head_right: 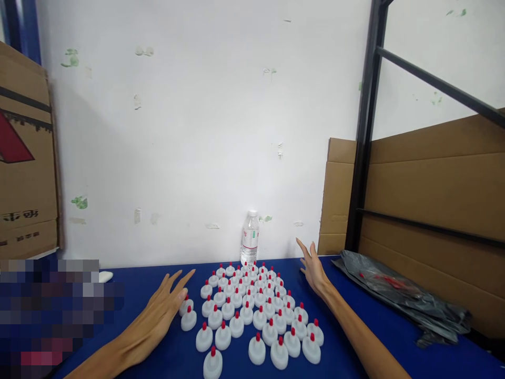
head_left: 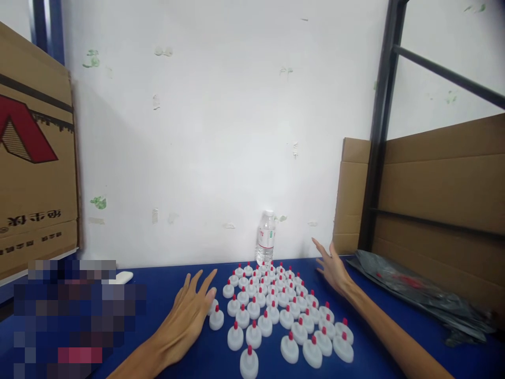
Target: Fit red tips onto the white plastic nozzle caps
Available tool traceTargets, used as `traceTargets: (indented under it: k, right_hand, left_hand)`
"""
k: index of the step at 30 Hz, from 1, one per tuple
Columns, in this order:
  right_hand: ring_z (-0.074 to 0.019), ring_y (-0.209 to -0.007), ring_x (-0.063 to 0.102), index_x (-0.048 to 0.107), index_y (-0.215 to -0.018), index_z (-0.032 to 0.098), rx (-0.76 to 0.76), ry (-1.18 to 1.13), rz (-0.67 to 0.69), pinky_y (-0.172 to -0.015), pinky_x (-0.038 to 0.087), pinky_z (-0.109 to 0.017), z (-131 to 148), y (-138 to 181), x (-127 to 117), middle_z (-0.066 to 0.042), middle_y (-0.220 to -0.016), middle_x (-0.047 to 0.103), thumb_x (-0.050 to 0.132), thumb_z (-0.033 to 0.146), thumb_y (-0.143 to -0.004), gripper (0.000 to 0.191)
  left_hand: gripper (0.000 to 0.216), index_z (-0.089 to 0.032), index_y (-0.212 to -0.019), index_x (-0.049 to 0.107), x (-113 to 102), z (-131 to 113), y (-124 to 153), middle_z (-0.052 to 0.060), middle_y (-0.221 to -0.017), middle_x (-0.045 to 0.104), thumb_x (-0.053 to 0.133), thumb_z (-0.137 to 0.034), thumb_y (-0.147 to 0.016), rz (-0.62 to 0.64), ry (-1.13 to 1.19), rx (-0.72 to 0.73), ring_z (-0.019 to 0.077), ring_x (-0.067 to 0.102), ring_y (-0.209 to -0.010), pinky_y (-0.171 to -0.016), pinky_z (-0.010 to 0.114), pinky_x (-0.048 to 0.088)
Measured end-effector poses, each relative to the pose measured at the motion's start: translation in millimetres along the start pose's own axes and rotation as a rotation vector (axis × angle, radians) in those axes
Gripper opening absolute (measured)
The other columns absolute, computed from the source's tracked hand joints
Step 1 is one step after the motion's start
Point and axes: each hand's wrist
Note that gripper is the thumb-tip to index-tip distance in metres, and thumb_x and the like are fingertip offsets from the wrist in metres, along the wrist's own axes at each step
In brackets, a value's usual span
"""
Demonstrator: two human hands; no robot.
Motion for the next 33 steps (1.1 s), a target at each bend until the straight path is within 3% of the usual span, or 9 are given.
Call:
traceTargets:
  k: [2,4,7,9,13,26,30,33]
  right_hand:
    - [-0.0374,-0.149,0.034,0.031,-0.158,0.041,-0.013,0.008,0.006,-0.115,0.027,-0.064,-3,-1,-1,-0.003,-0.168,0.025,0.015,0.086,-0.086,0.086]
    - [-0.0337,-0.144,0.044,0.042,-0.153,0.037,-0.032,0.027,0.016,-0.114,0.032,-0.059,-6,-4,-3,-0.007,-0.158,0.047,0.019,0.080,-0.089,0.080]
    - [-0.0347,-0.133,0.055,0.069,-0.129,0.030,-0.042,0.080,0.037,-0.111,0.037,-0.057,-12,-7,-4,-0.010,-0.136,0.067,0.027,0.078,-0.088,0.076]
    - [-0.0365,-0.123,0.061,0.076,-0.114,0.027,-0.036,0.122,0.051,-0.109,0.039,-0.058,-17,-9,-1,-0.011,-0.125,0.072,0.033,0.082,-0.085,0.075]
    - [-0.0364,-0.113,0.066,0.079,-0.104,0.026,-0.043,0.195,0.088,-0.110,0.037,-0.058,-26,-10,5,-0.011,-0.114,0.076,0.038,0.087,-0.081,0.077]
    - [-0.0362,-0.113,0.067,0.081,-0.087,0.023,-0.142,0.293,0.161,-0.113,0.038,-0.055,-47,-24,12,-0.012,-0.107,0.078,0.036,0.093,-0.079,0.084]
    - [-0.0358,-0.114,0.067,0.081,-0.092,0.024,-0.149,0.319,0.162,-0.114,0.037,-0.056,-51,-27,9,-0.011,-0.108,0.078,0.034,0.092,-0.081,0.083]
    - [-0.0356,-0.115,0.067,0.081,-0.093,0.024,-0.151,0.338,0.168,-0.115,0.037,-0.055,-52,-28,8,-0.010,-0.110,0.078,0.033,0.090,-0.084,0.082]
  left_hand:
    - [0.065,-0.035,-0.157,0.033,-4,5,-5,0.007,-0.164,0.036,0.011,-0.062,-0.103,0.055,-0.086,-0.026,0.0335,0.019,-0.156,-0.123,0.063,0.022]
    - [0.066,-0.027,-0.154,0.041,-8,13,-10,0.011,-0.159,0.044,0.009,-0.055,-0.104,0.095,-0.188,-0.020,0.0340,0.032,-0.151,-0.120,0.061,0.030]
    - [0.056,-0.023,-0.150,0.049,-10,25,-14,0.014,-0.153,0.051,0.023,-0.039,-0.103,0.129,-0.265,0.049,0.0346,0.041,-0.147,-0.119,0.058,0.033]
    - [0.055,-0.026,-0.149,0.050,-9,29,-14,0.012,-0.153,0.051,0.033,-0.026,-0.097,0.157,-0.306,0.110,0.0337,0.041,-0.147,-0.120,0.055,0.033]
    - [0.062,-0.026,-0.146,0.054,-7,27,-13,0.012,-0.155,0.050,0.039,-0.014,-0.087,0.212,-0.372,0.172,0.0346,0.043,-0.146,-0.118,0.054,0.036]
    - [0.064,-0.020,-0.148,0.051,-19,7,-5,0.018,-0.156,0.047,0.040,-0.008,-0.087,0.273,-0.420,0.163,0.0377,0.042,-0.145,-0.116,0.056,0.036]
    - [0.059,-0.021,-0.136,0.061,-26,-7,-5,0.013,-0.136,0.064,0.034,-0.003,-0.087,0.196,-0.320,0.169,0.0311,0.059,-0.128,-0.108,0.050,0.043]
    - [0.047,-0.024,-0.123,0.065,-29,-18,-4,0.007,-0.117,0.069,0.026,-0.015,-0.098,0.110,-0.193,0.159,0.0228,0.063,-0.112,-0.100,0.041,0.046]
Point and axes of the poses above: each hand's wrist, its own y-axis away from the middle knuckle, its own x-axis out of the palm, z = x × y
